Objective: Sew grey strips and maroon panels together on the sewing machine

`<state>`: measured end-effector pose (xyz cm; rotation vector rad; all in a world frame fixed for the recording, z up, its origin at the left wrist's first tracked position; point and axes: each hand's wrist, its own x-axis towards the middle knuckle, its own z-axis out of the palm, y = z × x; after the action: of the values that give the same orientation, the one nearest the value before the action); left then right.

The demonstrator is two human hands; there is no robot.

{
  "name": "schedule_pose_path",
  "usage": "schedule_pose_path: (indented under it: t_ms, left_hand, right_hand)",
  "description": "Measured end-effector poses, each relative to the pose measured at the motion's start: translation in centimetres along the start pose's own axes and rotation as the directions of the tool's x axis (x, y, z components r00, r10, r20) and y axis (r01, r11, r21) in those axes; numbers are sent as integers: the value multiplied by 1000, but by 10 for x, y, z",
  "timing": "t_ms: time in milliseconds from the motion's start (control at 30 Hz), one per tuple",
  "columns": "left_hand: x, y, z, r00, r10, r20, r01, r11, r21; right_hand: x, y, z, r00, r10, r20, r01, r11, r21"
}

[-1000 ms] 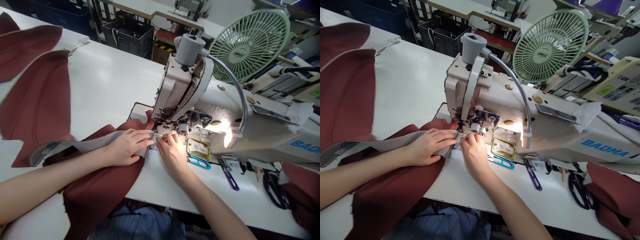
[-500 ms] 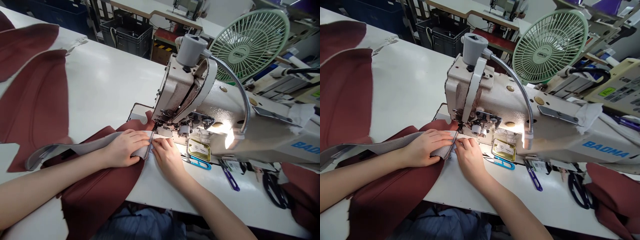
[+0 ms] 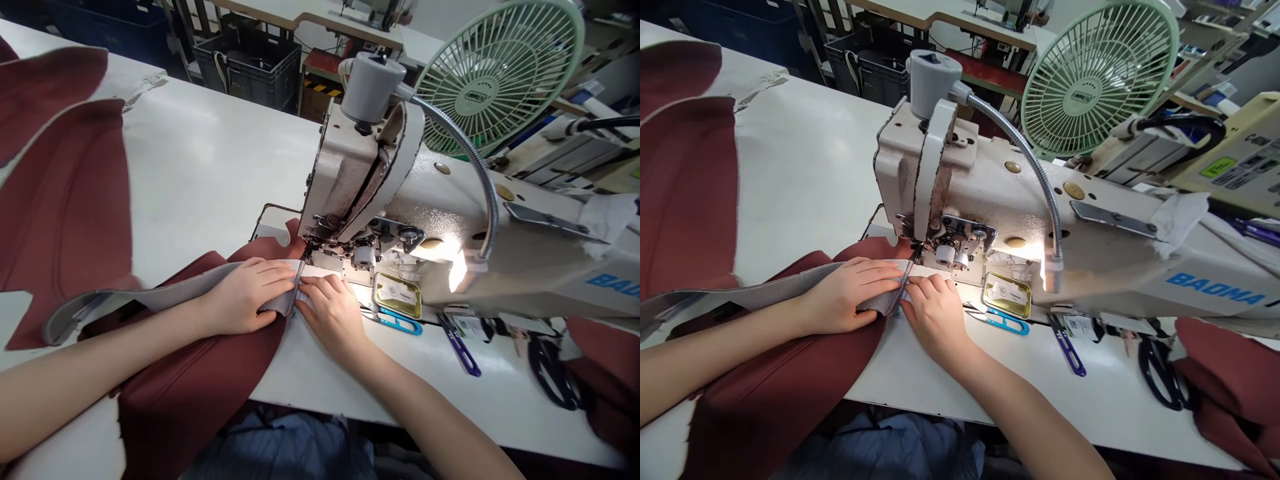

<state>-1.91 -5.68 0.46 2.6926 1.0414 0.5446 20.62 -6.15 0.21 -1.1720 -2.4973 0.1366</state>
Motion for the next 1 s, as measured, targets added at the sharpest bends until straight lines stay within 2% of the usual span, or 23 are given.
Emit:
schedule_pose_path:
  t_ms: [200, 433, 600, 733, 867, 1000]
  left_hand:
    - [-4, 5, -3, 991, 76, 108, -91, 986, 140]
    - [-3, 4, -5, 986, 98, 133, -117, 983, 144]
    - [-3, 2, -5, 986, 106, 126, -127, 977, 173]
    - [-3, 3, -4, 985, 109, 134, -135, 970, 204]
    - [-3, 2, -3, 989, 85, 119, -100, 987, 128]
    - [-4, 2, -1, 994, 46, 99, -53, 996, 70]
  right_hand:
    - [0, -3, 0, 1000, 4, 2, -4, 1000, -22]
    - [-9, 5, -18, 995, 95, 19, -97, 983, 157]
    - [-13, 11, -15, 996, 34, 77, -53, 963, 263]
    - [-13, 10, -10, 997, -16, 78, -9, 950, 311]
    - [-12, 6, -9, 997, -29, 66, 8, 953, 303]
    - [-11, 3, -10, 997, -59, 54, 46, 978, 205]
